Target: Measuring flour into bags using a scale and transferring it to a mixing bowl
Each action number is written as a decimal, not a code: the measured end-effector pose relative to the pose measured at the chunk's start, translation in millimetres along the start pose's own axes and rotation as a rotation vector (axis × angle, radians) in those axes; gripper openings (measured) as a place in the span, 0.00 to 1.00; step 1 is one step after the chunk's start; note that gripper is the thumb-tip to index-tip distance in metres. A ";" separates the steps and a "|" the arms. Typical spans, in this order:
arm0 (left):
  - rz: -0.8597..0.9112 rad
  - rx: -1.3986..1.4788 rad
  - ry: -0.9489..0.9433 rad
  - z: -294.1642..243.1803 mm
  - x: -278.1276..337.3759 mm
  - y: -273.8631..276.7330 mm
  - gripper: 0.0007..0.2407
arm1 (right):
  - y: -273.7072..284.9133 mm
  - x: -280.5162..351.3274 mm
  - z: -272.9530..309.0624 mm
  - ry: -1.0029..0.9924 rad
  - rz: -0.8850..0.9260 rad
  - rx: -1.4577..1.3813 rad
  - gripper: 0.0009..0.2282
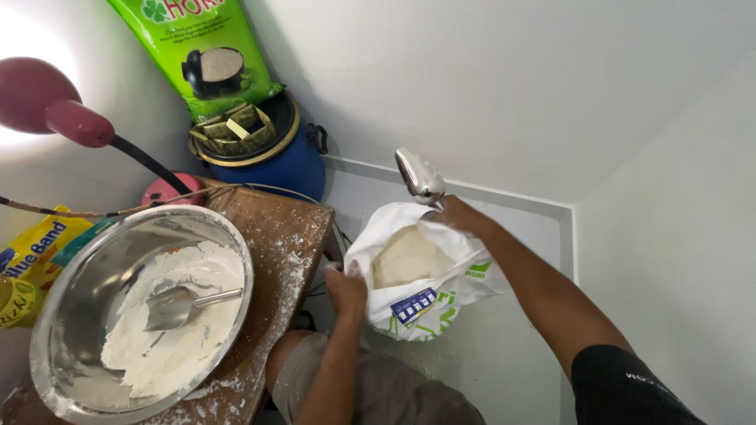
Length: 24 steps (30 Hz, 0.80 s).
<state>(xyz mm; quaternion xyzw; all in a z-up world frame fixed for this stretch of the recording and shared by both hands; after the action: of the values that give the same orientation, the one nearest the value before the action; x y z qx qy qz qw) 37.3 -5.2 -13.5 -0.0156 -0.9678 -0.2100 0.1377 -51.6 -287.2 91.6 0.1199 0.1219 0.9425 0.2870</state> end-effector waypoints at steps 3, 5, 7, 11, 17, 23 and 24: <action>0.155 0.082 0.013 17.6 -11.8 -24.3 0.19 | 16.2 -12.9 -9.5 -0.228 0.063 -0.126 0.28; 0.222 0.360 0.311 -26.5 13.1 6.2 0.16 | 26.7 -9.6 -6.3 -0.351 0.126 -0.140 0.22; 0.291 0.638 0.612 -51.8 32.2 18.3 0.15 | 31.0 -9.3 -7.9 -0.476 0.186 -0.152 0.16; 0.350 0.750 0.654 -44.0 16.2 2.3 0.12 | 29.5 -34.1 -25.3 -0.526 0.267 -0.045 0.15; 0.239 0.428 0.163 -5.3 -6.6 -11.1 0.16 | 65.1 -61.4 -18.8 -0.200 0.213 0.384 0.27; 0.093 0.237 -0.074 -9.0 2.2 -5.0 0.16 | 103.1 -19.6 14.3 -0.209 -0.069 0.559 0.29; 0.039 0.194 -0.103 -10.1 5.7 -1.7 0.16 | 119.6 -30.6 -5.3 -0.172 -0.185 0.691 0.32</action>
<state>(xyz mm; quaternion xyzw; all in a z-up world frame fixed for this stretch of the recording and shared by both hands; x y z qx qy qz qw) 34.2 -11.1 -3.8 -0.0317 -0.9889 -0.1113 0.0927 -89.7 -401.8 117.6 0.2770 0.4188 0.8022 0.3230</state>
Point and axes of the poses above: each hand's wrist, its own x-axis away from the middle knuckle, its own y-axis out of the back of the hand, z = x × y, the point moved 4 cm from there along -x, towards the middle knuckle, and after that the axes turned 10 degrees about -z, right-handed, at the moved point
